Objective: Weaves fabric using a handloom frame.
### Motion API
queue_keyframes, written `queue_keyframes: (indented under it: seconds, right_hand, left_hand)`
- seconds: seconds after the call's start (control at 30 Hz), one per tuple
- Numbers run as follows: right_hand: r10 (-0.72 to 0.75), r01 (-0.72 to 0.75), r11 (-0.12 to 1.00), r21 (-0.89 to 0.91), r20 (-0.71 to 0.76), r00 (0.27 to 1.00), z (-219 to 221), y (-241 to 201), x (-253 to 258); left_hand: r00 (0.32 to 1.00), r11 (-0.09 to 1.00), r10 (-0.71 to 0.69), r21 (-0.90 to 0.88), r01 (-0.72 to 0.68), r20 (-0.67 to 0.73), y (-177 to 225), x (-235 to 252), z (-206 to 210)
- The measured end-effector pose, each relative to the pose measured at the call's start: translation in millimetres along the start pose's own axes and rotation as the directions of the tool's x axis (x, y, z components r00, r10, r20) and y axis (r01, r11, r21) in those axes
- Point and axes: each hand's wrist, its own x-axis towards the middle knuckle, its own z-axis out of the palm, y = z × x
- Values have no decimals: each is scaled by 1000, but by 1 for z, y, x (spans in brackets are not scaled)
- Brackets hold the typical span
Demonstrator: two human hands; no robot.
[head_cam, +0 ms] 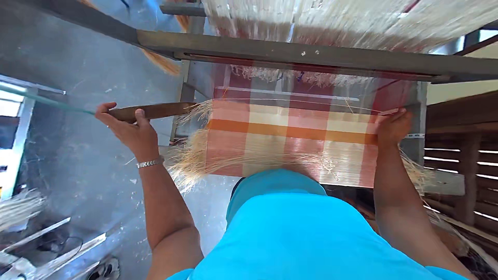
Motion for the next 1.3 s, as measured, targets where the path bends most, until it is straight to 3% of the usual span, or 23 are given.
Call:
queue_keyframes:
  seconds: [0.07,0.2,0.27,0.33,0.43,0.5,0.57,0.63,0.7,0.77,0.83,0.93,1.03,1.1,1.17,1.3]
  right_hand:
    - [22,-21,1000,-14,54,998,-9,-9,-6]
    - [55,-51,995,-83,54,997,-2,-2,6]
    - [47,-42,995,-89,50,998,1,1,9]
    - [40,-36,995,-91,41,998,3,4,13]
    - [19,-15,996,-84,53,998,3,12,20]
    - [-7,10,998,-59,43,999,-2,14,26]
    - [-62,62,998,9,-26,998,-17,-4,25]
    - [-232,249,963,104,-149,961,-35,-41,23]
    - [-457,501,849,167,-245,855,-46,-91,22]
    - [-638,688,702,184,-265,723,-46,-147,18]
    - [-750,767,619,171,-164,641,-35,-191,15]
    - [-755,755,655,18,27,655,2,-219,15]
    - [-728,726,684,-71,2,686,18,-215,7]
    - [-727,729,682,-56,59,684,13,-201,-5]
    - [-726,732,679,-48,106,680,5,-181,-27]
    - [-718,729,680,-81,132,684,-11,-134,-84]
  left_hand:
    - [991,979,103,169,-115,82,21,-12,16]
    - [913,920,106,311,-241,393,41,-31,65]
    - [874,908,48,344,-240,483,33,-34,86]
    - [875,903,2,375,-210,484,11,-33,90]
    - [947,904,8,403,-144,322,-15,-28,48]
    - [996,940,10,340,-39,89,-5,-32,0]
    - [983,962,-82,243,121,-165,25,-42,-45]
    - [931,980,-158,66,189,-330,30,-51,-77]
    - [904,962,-223,-231,144,-365,43,-61,-89]
    - [915,881,-257,-465,90,-310,75,-74,-74]
    - [964,839,-207,-538,87,-167,82,-92,-46]
    - [980,819,-160,-538,200,121,69,-136,11]
    - [916,680,-180,-627,379,359,63,-183,63]
    - [894,647,-190,-633,424,405,55,-205,82]
    - [902,684,-169,-611,398,398,46,-215,90]
    - [940,891,-91,-394,224,329,30,-212,87]
